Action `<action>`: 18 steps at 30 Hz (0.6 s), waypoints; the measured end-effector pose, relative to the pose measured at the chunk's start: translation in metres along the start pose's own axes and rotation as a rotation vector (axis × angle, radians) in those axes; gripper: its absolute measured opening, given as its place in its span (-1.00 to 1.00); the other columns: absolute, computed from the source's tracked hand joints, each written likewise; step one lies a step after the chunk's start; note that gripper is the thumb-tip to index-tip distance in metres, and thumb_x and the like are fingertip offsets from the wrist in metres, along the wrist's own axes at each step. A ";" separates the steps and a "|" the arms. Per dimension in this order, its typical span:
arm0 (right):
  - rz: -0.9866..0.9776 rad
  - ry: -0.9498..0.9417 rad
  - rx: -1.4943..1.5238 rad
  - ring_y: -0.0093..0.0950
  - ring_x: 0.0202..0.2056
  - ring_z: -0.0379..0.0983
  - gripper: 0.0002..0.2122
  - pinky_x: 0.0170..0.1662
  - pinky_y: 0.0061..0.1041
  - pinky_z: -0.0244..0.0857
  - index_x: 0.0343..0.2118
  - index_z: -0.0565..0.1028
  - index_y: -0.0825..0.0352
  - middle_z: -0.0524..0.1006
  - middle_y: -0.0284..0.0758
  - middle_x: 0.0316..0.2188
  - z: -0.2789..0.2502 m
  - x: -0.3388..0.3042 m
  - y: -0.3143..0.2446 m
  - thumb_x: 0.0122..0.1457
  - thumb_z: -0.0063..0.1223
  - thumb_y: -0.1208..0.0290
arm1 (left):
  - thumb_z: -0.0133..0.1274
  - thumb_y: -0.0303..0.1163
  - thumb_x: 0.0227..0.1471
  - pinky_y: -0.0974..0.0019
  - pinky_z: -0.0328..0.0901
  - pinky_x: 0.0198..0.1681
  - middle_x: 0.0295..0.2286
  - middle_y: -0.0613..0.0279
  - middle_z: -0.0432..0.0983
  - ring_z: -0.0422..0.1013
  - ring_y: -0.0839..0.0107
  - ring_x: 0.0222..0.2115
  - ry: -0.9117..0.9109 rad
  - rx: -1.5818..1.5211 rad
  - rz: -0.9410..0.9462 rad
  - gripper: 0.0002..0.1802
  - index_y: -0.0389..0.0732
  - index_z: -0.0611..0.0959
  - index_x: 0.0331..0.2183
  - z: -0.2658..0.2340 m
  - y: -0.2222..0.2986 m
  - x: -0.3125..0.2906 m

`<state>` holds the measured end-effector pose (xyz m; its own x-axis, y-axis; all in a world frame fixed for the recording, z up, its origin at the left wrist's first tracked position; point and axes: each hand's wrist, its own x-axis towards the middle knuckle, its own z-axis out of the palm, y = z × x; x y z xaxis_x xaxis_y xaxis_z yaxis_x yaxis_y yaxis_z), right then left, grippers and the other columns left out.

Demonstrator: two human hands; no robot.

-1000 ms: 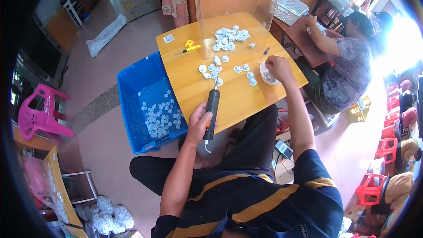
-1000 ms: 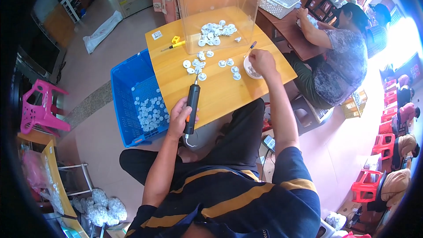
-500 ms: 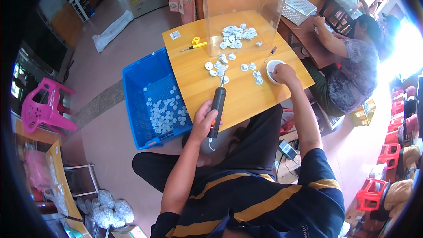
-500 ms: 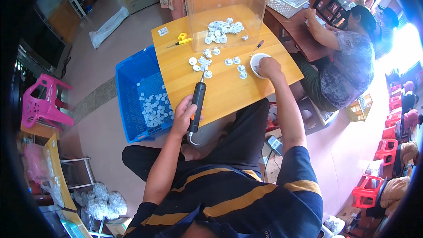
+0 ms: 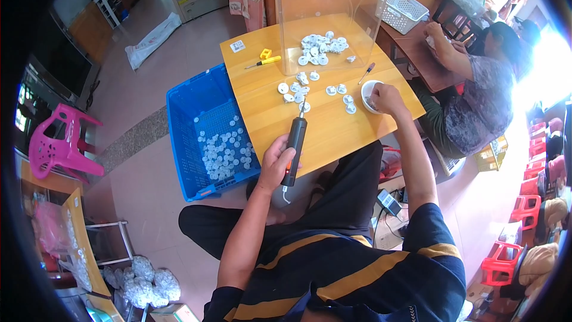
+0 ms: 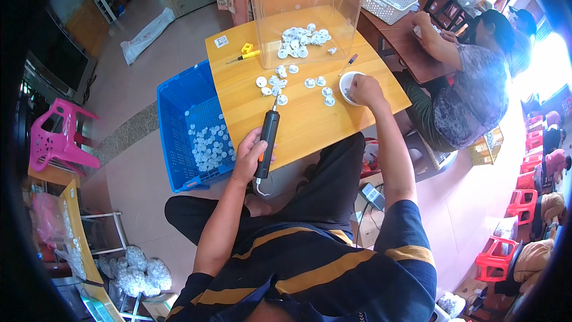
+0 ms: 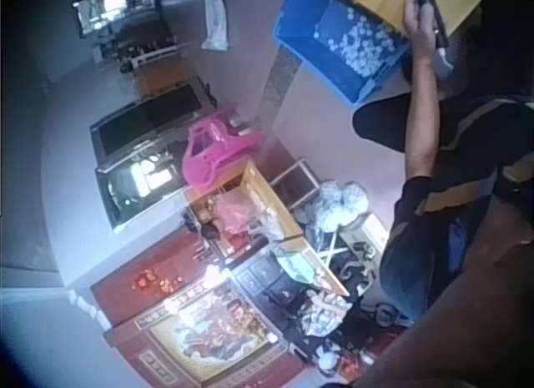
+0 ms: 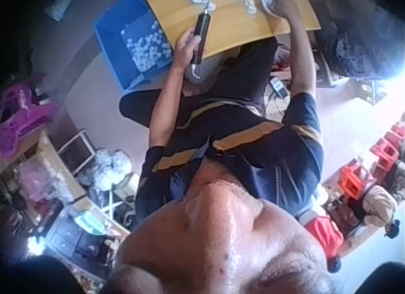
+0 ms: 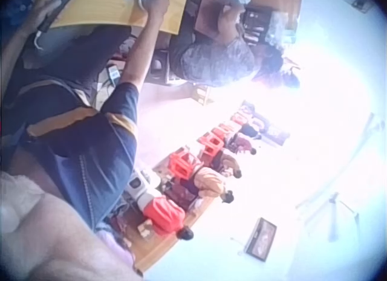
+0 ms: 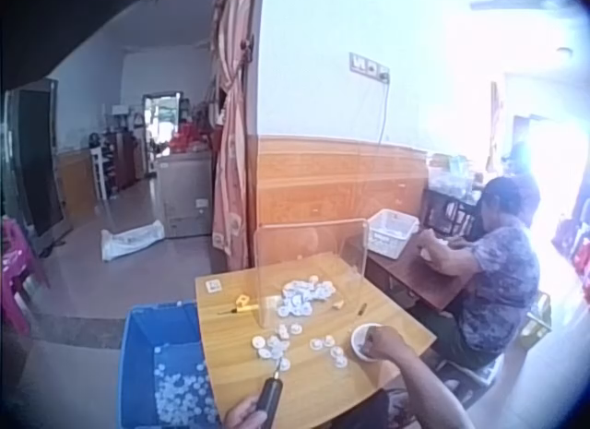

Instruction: The person picks up screws from a bowl, positions them onto plastic pieces, and fastens them using an electric screwdriver.

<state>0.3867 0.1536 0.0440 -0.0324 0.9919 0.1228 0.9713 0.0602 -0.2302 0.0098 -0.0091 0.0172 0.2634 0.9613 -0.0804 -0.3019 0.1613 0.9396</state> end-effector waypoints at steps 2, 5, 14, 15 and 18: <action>-0.007 0.041 0.082 -0.09 -0.31 0.60 -0.84 -0.20 -0.20 0.46 -0.38 0.60 0.34 0.62 -0.04 -0.36 -0.007 -0.002 -0.004 0.07 0.11 0.36 | -0.02 -0.41 0.19 0.36 0.52 -0.29 -0.17 0.14 0.51 0.50 0.44 -0.21 -0.001 0.003 0.003 -0.48 -0.34 0.39 0.17 0.000 0.001 0.000; 0.052 0.185 0.304 -0.27 -0.45 0.59 -0.89 -0.31 -0.33 0.46 -0.41 0.57 0.35 0.62 -0.16 -0.49 -0.009 -0.006 -0.005 0.04 0.19 0.43 | -0.02 -0.42 0.19 0.36 0.52 -0.29 -0.18 0.15 0.51 0.49 0.45 -0.22 -0.008 -0.005 0.000 -0.48 -0.34 0.39 0.17 0.003 0.001 0.001; 0.154 -0.027 1.523 -0.65 -0.45 0.49 -0.87 -0.35 -0.64 0.42 -0.18 0.57 0.37 0.60 -0.39 -0.38 0.007 -0.046 -0.077 0.25 0.16 0.48 | -0.02 -0.42 0.19 0.42 0.47 -0.34 -0.27 0.23 0.51 0.46 0.54 -0.38 -0.019 0.030 0.011 -0.49 -0.33 0.39 0.16 0.003 -0.004 0.004; 0.191 -0.062 1.548 -0.66 -0.42 0.49 -0.89 -0.32 -0.65 0.42 -0.19 0.57 0.34 0.60 -0.41 -0.36 0.013 -0.050 -0.089 0.26 0.15 0.47 | -0.02 -0.42 0.19 0.43 0.45 -0.35 -0.29 0.25 0.50 0.44 0.56 -0.42 -0.026 0.027 0.014 -0.50 -0.32 0.40 0.15 0.002 -0.004 0.003; 0.241 -0.142 1.649 -0.65 -0.37 0.50 -0.92 -0.26 -0.65 0.44 -0.21 0.55 0.30 0.59 -0.42 -0.32 0.028 -0.057 -0.115 0.28 0.13 0.47 | -0.02 -0.42 0.19 0.44 0.42 -0.36 -0.32 0.29 0.48 0.41 0.59 -0.45 -0.038 0.025 0.006 -0.50 -0.30 0.40 0.15 0.005 0.001 0.001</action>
<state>0.2701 0.0937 0.0365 -0.0386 0.9913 -0.1258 -0.3116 -0.1316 -0.9411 0.0142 -0.0086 0.0199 0.2968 0.9529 -0.0622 -0.2808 0.1494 0.9481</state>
